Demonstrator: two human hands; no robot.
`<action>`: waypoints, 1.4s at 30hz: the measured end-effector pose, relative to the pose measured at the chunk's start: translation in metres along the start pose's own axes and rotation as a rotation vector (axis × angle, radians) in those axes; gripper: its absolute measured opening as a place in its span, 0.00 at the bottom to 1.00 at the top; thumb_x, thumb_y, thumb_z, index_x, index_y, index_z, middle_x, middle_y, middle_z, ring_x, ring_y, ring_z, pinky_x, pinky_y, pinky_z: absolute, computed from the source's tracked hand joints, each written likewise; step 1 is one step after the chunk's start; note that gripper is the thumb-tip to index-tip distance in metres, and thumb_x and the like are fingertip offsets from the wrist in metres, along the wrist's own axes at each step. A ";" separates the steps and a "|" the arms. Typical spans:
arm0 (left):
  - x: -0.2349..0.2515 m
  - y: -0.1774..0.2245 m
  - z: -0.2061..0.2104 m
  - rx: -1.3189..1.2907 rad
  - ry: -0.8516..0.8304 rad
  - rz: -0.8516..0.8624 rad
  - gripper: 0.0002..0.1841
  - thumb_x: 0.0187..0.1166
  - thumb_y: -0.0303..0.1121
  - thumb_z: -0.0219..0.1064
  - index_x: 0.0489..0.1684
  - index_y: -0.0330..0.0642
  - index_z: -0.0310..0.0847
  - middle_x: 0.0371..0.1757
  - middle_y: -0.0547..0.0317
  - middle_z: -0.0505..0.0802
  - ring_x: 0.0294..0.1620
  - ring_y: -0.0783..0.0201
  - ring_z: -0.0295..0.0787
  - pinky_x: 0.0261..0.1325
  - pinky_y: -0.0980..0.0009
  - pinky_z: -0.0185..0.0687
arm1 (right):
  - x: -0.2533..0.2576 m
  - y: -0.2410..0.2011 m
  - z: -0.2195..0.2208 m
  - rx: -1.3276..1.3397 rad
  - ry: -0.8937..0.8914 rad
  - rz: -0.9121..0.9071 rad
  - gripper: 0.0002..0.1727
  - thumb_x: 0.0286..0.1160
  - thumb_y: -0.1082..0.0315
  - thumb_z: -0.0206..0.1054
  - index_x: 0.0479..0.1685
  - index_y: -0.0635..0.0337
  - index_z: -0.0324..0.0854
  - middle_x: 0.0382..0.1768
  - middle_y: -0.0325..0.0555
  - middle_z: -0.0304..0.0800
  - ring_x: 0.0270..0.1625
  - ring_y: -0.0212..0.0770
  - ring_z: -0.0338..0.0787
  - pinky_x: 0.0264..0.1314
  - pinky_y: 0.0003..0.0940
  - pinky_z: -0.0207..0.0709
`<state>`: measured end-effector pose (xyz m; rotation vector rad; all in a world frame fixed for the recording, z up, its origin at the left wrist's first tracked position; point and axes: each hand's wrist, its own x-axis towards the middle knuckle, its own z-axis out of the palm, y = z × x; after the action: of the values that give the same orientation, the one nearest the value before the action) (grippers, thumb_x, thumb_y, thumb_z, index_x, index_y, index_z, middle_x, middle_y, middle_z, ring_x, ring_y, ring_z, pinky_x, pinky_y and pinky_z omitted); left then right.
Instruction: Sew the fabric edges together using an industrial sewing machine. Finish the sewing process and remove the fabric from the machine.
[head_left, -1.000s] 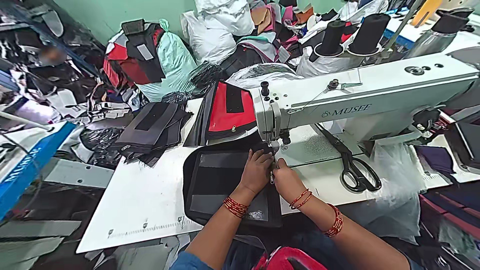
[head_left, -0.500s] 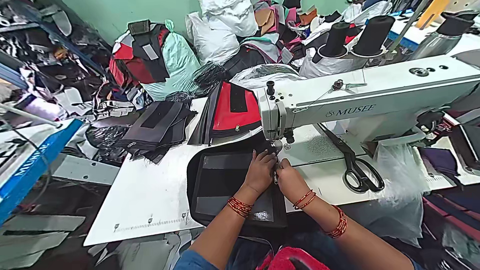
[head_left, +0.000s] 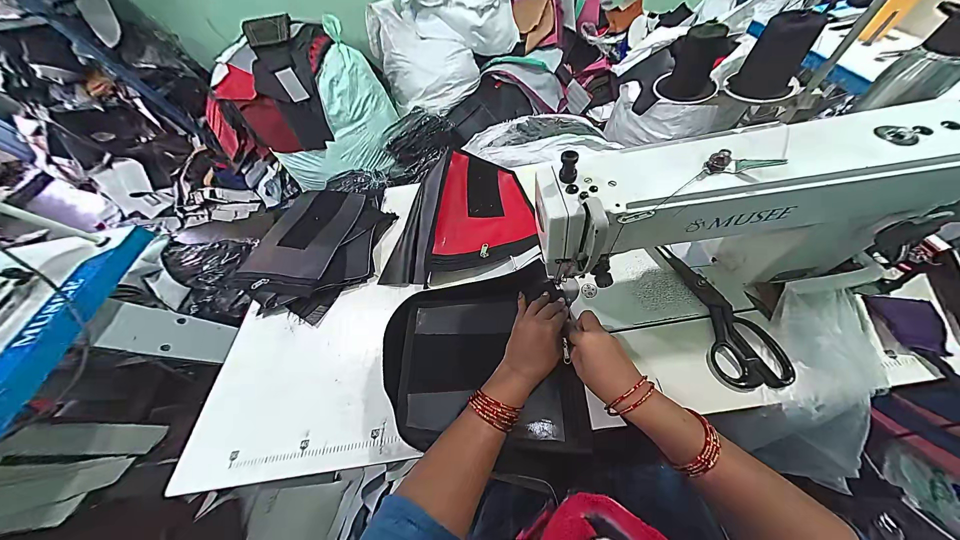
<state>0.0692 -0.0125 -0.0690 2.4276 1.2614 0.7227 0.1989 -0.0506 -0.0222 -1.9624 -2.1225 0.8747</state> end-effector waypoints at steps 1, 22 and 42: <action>0.001 0.000 0.000 0.001 0.003 -0.002 0.13 0.76 0.21 0.63 0.51 0.33 0.94 0.64 0.46 0.94 0.73 0.38 0.85 0.79 0.27 0.62 | 0.001 0.000 0.000 -0.002 0.003 -0.001 0.17 0.81 0.79 0.54 0.60 0.77 0.84 0.65 0.70 0.78 0.59 0.58 0.88 0.63 0.44 0.82; 0.023 -0.013 0.002 0.031 0.029 0.008 0.07 0.73 0.22 0.67 0.38 0.33 0.93 0.47 0.40 0.94 0.61 0.38 0.90 0.75 0.31 0.70 | 0.023 0.000 -0.016 0.079 -0.041 0.041 0.18 0.83 0.78 0.54 0.64 0.78 0.82 0.71 0.70 0.76 0.71 0.58 0.82 0.75 0.43 0.74; -0.028 0.051 -0.056 0.058 -0.680 -0.307 0.49 0.74 0.55 0.73 0.95 0.47 0.53 0.93 0.32 0.55 0.95 0.36 0.46 0.92 0.43 0.48 | -0.008 0.032 -0.006 0.228 0.194 0.112 0.22 0.86 0.71 0.57 0.75 0.64 0.81 0.53 0.61 0.89 0.53 0.52 0.89 0.64 0.44 0.79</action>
<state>0.0580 -0.0616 -0.0060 2.1473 1.3042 -0.2186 0.2303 -0.0570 -0.0304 -1.9744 -1.7408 0.8615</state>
